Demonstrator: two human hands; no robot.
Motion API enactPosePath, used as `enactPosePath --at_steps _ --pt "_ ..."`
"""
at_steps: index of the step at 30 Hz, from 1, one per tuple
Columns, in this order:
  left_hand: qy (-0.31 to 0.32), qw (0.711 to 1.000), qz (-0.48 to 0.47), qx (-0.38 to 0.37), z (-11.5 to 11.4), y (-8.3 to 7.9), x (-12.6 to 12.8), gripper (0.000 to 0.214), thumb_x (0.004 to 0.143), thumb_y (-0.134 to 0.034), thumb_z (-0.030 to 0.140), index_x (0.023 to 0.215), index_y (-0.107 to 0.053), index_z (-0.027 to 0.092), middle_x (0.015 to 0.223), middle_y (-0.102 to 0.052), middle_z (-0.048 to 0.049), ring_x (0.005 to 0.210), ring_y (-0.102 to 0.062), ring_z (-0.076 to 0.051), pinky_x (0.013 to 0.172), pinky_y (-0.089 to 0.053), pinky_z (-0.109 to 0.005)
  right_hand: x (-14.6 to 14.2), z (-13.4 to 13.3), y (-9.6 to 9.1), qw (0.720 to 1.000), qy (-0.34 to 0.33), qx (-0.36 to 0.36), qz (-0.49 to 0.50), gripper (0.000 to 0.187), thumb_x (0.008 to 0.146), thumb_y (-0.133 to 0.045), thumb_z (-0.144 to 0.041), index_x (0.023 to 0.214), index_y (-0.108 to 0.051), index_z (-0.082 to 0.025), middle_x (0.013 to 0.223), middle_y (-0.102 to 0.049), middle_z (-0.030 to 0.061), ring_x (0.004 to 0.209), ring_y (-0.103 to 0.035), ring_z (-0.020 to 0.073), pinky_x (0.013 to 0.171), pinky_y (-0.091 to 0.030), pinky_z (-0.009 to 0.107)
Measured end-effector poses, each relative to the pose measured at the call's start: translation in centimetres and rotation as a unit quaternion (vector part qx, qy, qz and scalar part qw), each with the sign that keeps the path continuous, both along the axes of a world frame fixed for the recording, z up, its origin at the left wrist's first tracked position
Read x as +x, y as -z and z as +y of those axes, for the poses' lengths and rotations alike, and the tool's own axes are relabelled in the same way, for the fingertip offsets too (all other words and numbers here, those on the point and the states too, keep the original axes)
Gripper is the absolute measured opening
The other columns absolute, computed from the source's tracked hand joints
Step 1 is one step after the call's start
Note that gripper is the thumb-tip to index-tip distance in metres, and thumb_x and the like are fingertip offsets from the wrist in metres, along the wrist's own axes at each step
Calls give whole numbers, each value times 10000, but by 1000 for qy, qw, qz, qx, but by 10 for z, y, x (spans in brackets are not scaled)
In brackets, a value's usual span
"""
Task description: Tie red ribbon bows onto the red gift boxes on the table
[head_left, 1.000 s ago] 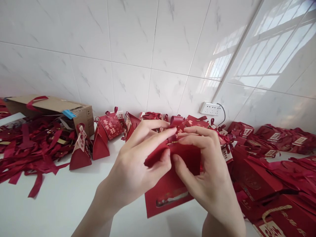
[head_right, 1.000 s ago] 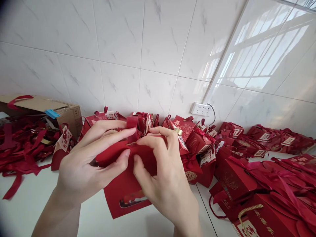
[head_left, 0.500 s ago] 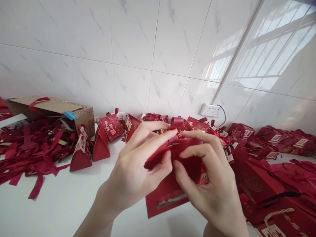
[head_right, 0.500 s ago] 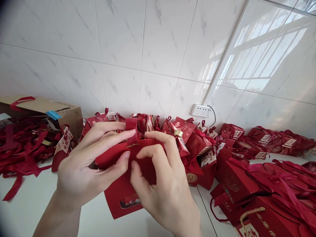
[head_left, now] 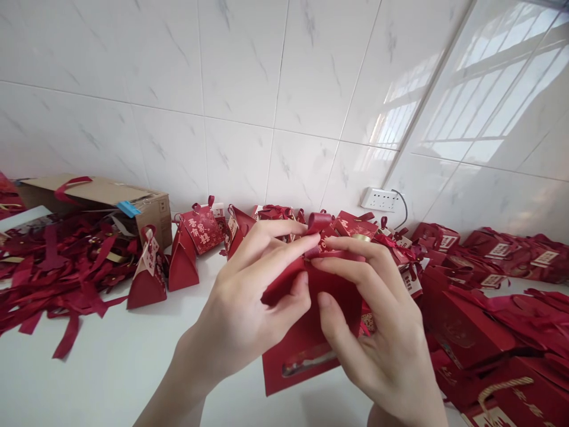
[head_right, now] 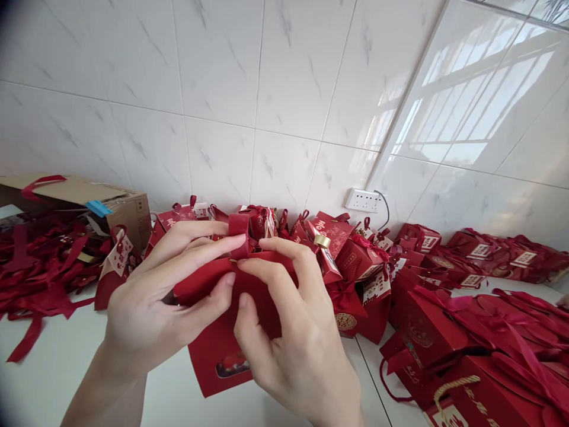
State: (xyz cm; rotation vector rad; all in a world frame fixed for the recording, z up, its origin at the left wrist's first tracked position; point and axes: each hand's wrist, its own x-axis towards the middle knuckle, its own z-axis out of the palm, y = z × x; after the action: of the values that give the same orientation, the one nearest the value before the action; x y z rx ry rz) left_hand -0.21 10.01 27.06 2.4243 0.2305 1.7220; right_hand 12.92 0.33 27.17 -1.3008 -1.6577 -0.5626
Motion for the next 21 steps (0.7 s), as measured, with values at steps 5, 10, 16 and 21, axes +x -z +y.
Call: enactPosePath --at_steps 5,10,16,21 --pt "3 1000 2 2 -1 0 0 359 843 -567 93 1170 -621 230 1168 -597 -52 1066 -617 -187 865 -593 -277 0 -1 1 1000 1 2 4 164 837 -521 -120 953 -588 -216 1118 -545 101 1122 -552 244 908 -508 425" --pt "0 1000 -1 0 -1 -1 -1 366 843 -567 93 1173 -618 244 1167 -601 -43 1069 -617 -191 865 -596 -290 2 2 2 998 22 34 -37 252 830 -544 -99 1059 -580 -201 1143 -546 121 1102 -568 243 911 -520 425" --pt "-4 1000 -1 2 1 -1 -2 357 845 -556 86 1169 -617 220 1166 -601 -46 1079 -613 -182 876 -583 -269 8 6 -1 988 66 31 -136 239 847 -532 -90 1047 -581 -211 1238 -477 155 1105 -567 267 798 -570 399" --pt "-6 1000 18 -1 0 -3 -2 346 847 -539 65 1157 -622 193 1152 -603 -51 1064 -613 -163 901 -560 -250 12 5 0 984 80 -9 -156 229 886 -505 -135 1077 -562 -249 1240 -483 138 1065 -581 261 753 -579 401"
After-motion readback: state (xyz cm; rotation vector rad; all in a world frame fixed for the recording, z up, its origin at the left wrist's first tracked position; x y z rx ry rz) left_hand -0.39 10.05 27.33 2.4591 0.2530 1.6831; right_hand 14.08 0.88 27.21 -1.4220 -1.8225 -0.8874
